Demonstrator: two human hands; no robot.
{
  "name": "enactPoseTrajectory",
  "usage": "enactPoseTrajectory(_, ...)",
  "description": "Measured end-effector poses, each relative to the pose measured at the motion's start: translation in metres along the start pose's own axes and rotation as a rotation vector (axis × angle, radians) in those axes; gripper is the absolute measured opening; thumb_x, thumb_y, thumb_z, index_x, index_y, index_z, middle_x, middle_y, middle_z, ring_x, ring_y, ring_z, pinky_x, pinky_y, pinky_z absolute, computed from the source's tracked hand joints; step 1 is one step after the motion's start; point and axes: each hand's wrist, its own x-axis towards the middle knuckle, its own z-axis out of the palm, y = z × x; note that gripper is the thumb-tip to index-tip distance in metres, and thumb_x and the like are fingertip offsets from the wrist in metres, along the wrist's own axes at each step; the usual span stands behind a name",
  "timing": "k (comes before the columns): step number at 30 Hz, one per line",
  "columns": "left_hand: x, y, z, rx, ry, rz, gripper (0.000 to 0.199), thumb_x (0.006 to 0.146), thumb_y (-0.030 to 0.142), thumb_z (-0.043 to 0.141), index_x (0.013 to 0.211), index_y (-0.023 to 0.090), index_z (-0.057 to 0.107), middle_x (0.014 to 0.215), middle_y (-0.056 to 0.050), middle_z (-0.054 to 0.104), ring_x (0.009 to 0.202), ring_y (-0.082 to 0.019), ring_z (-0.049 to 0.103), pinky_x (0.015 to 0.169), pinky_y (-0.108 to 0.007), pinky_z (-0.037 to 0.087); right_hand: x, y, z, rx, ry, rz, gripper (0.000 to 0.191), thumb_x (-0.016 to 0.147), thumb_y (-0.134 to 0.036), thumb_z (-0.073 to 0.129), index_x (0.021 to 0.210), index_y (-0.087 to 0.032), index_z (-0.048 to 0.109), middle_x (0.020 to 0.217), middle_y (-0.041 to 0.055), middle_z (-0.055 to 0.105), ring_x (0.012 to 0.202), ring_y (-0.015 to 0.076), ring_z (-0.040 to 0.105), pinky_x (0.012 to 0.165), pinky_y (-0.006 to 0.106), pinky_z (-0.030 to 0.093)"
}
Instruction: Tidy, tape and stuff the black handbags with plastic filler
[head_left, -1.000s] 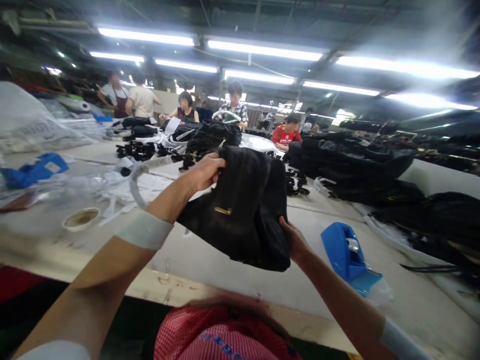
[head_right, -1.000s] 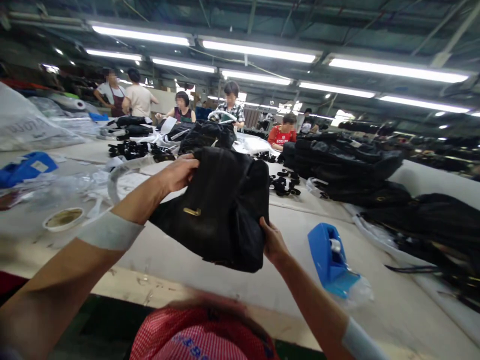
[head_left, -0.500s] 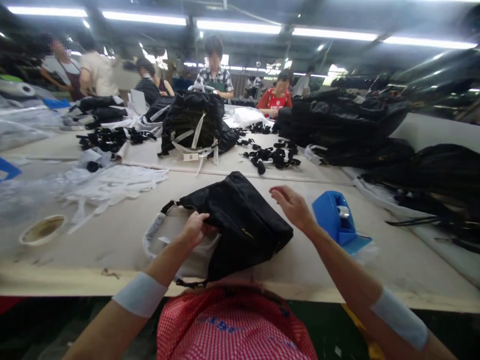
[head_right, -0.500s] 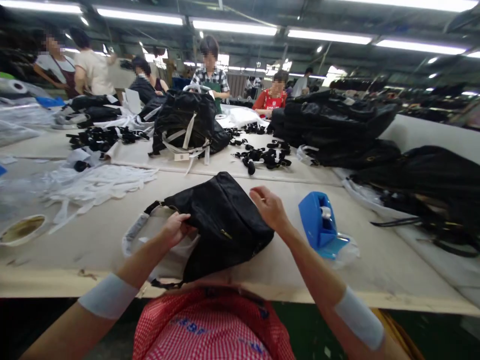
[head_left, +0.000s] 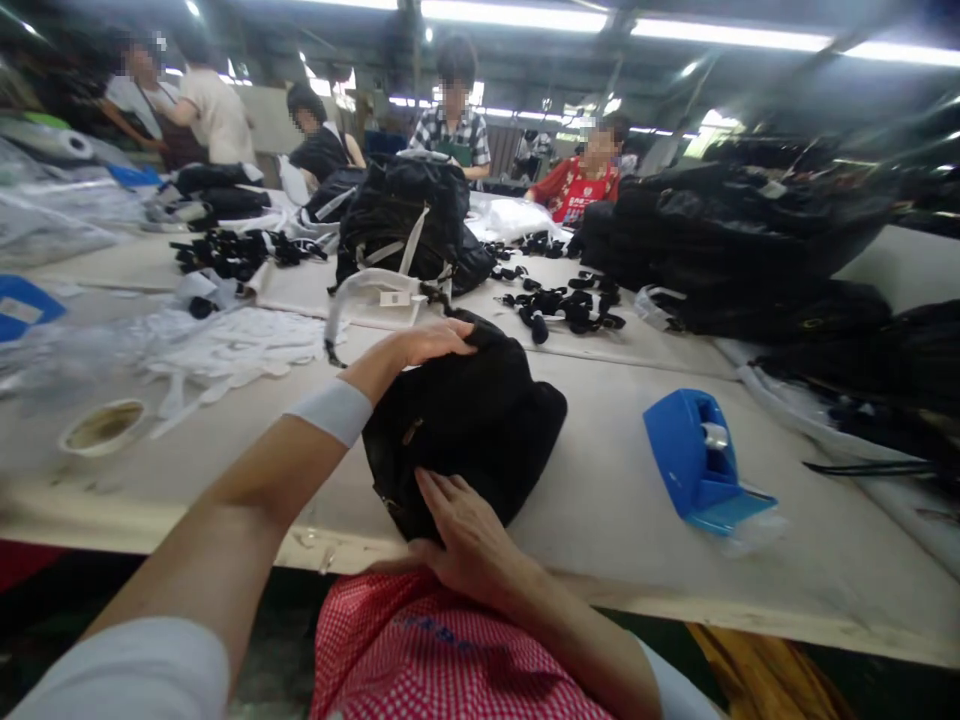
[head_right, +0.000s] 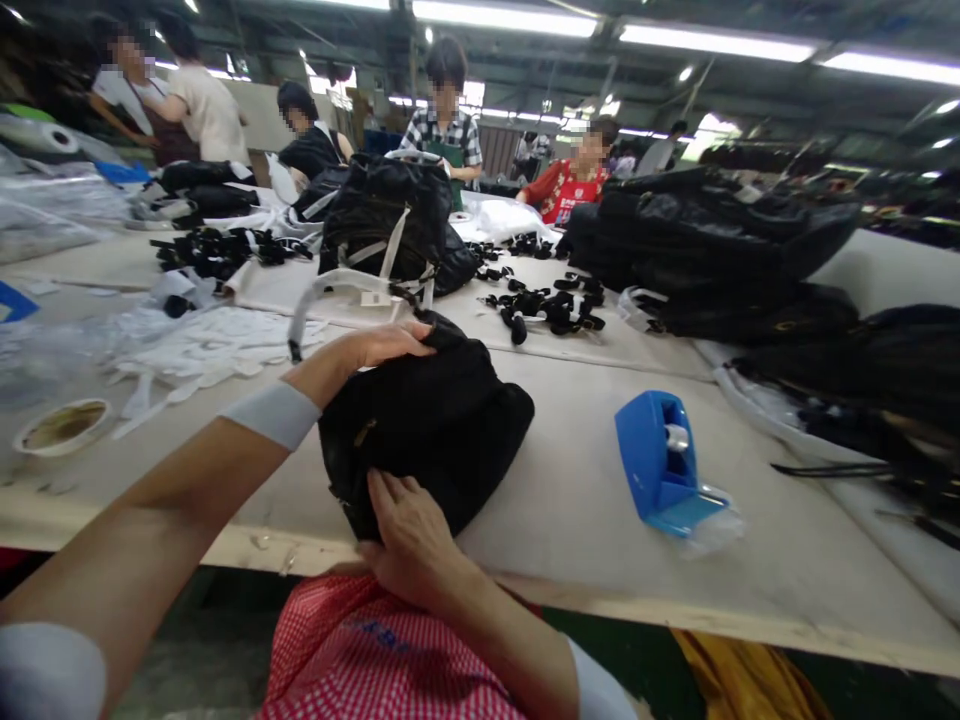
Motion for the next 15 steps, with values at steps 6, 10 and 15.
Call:
enactPoseTrajectory(6, -0.005, -0.039, 0.007, 0.523, 0.516, 0.138, 0.024, 0.072, 0.015, 0.071, 0.096, 0.014, 0.074, 0.111, -0.015, 0.073, 0.116, -0.032, 0.062, 0.106, -0.039, 0.042, 0.04, 0.008, 0.005, 0.111, 0.007, 0.014, 0.073, 0.084, -0.04, 0.071, 0.147, -0.012, 0.046, 0.14, 0.0213, 0.054, 0.124, 0.0349, 0.053, 0.103, 0.052, 0.047)
enactPoseTrajectory(10, -0.052, -0.054, 0.035, 0.902, 0.69, 0.133, 0.032, 0.083, 0.025, 0.064, 0.11, 0.01, 0.07, 0.125, -0.026, 0.063, 0.123, -0.042, 0.055, 0.109, -0.051, 0.038, 0.052, 0.008, 0.012, 0.066, 0.031, -0.052, 0.054, 0.084, -0.041, 0.073, 0.127, -0.011, 0.06, 0.129, 0.0216, 0.058, 0.114, 0.0333, 0.056, 0.098, 0.05, 0.049)
enactPoseTrajectory(15, -0.104, -0.062, 0.053, 1.185, 0.675, -0.181, 0.035, 0.092, 0.028, 0.041, 0.102, 0.014, 0.072, 0.128, -0.026, 0.058, 0.109, -0.047, 0.059, 0.088, -0.062, 0.048, 0.05, 0.011, 0.017, 0.072, 0.022, -0.199, 0.053, 0.084, -0.045, 0.075, 0.118, -0.008, 0.062, 0.126, 0.0216, 0.063, 0.111, 0.0302, 0.062, 0.099, 0.042, 0.051)
